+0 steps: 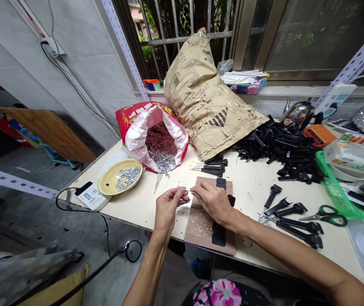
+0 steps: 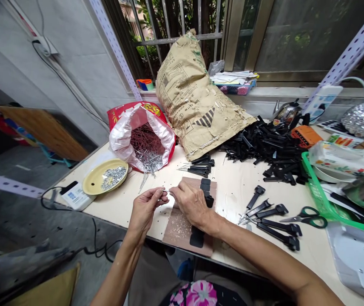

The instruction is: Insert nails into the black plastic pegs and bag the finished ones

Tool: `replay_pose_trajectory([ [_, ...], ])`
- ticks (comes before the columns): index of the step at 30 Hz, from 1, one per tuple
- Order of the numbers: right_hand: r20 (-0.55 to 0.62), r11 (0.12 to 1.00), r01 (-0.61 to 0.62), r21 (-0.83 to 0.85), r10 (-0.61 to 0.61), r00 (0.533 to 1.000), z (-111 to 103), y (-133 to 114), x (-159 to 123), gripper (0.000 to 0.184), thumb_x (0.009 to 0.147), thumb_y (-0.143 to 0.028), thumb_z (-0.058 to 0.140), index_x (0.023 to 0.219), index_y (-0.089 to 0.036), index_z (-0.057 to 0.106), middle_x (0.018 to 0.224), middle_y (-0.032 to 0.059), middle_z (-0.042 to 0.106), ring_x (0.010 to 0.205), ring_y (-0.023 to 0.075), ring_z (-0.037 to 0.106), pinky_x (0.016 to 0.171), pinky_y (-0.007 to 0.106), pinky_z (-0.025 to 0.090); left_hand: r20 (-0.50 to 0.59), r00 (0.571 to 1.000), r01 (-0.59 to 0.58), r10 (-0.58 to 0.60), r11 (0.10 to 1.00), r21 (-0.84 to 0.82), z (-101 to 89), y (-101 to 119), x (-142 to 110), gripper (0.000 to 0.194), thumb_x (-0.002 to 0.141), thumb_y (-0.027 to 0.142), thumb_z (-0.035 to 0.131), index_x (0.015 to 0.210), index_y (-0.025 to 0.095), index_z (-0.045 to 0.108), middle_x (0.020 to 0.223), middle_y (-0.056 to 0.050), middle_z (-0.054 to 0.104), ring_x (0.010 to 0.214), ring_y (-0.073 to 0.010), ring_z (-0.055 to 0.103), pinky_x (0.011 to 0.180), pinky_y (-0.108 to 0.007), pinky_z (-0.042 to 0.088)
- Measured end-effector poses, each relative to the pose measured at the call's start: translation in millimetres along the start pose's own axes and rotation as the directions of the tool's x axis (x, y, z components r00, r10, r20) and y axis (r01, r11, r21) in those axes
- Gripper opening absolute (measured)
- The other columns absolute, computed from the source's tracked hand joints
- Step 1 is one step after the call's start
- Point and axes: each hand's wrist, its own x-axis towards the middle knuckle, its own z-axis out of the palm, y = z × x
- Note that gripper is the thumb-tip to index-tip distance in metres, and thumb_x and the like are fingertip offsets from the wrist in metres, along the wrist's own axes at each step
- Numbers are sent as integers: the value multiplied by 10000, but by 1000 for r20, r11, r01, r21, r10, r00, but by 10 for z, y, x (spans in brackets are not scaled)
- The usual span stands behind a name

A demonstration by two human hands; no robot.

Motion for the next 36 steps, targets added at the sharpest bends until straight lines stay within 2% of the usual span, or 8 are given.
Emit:
replay_pose_trajectory([
  [5, 18, 949, -71, 309, 69, 997, -19, 141, -99, 176, 940, -257, 459, 941, -188, 621, 863, 32, 618, 803, 142, 583, 714, 252, 443, 44, 999, -2, -1, 998, 67, 72, -63, -31, 304, 698, 360, 725, 886, 122, 708, 763, -51, 689, 645, -119, 622, 678, -271, 542],
  [9, 5, 977, -139, 160, 140, 990, -179, 557, -228, 178, 932, -290, 475, 957, -208, 632, 882, 27, 594, 787, 138, 565, 706, 260, 447, 87, 996, -57, 35, 964, 262, 123, -155, -101, 398, 743, 395, 672, 1092, 205, 672, 1044, -79, 673, 804, -177, 644, 680, -299, 549],
  [15, 71, 993, -41, -110, 49, 996, -283, 1236, -315, 237, 946, -307, 435, 878, -197, 633, 857, 44, 589, 846, 168, 511, 669, 270, 431, 332, 892, -451, 306, 608, 653, 111, -464, -200, 289, 845, 310, 539, 1091, 242, 674, 1211, -84, 626, 1213, -262, 496, 1044, -447, 369],
  [18, 112, 995, 63, -80, -54, 992, -206, 1197, -497, 264, 964, -236, 382, 854, -179, 615, 797, 30, 575, 789, 142, 495, 639, 249, 430, 443, 844, -536, 302, 461, 707, 106, -678, -223, 373, 881, 273, 468, 1231, 207, 578, 1360, -106, 513, 1328, -264, 369, 1084, -471, 317],
  [22, 220, 933, 352, 79, -360, 906, -172, 994, -720, 278, 958, -159, 356, 824, -183, 598, 729, -3, 555, 699, 114, 481, 566, 216, 411, 469, 827, -561, 311, 384, 734, 100, -835, -219, 399, 904, 269, 430, 1282, 185, 525, 1394, -128, 470, 1354, -260, 324, 1093, -464, 311],
  [28, 122, 997, 50, 55, -57, 991, -303, 1120, -550, 285, 958, -230, 353, 851, -186, 614, 775, 6, 582, 707, 122, 494, 587, 255, 460, 470, 824, -564, 317, 380, 733, 104, -836, -211, 393, 917, 276, 405, 1290, 228, 517, 1403, -101, 465, 1348, -246, 338, 1093, -460, 320],
  [32, 152, 997, 60, 50, -67, 986, -342, 1117, -534, 424, 982, -269, 233, 839, -165, 619, 771, 6, 574, 719, 117, 502, 618, 262, 455, 473, 817, -572, 331, 359, 737, 103, -854, -202, 397, 919, 277, 403, 1298, 224, 510, 1406, -99, 461, 1354, -240, 327, 1096, -458, 318],
  [36, 259, 970, 225, 91, -241, 935, -329, 974, -673, 386, 982, -264, 293, 772, -161, 601, 770, 6, 569, 751, 109, 501, 625, 227, 414, 482, 815, -576, 323, 349, 739, 103, -871, -192, 401, 924, 271, 389, 1300, 201, 509, 1409, -109, 456, 1356, -239, 324, 1102, -446, 312],
])
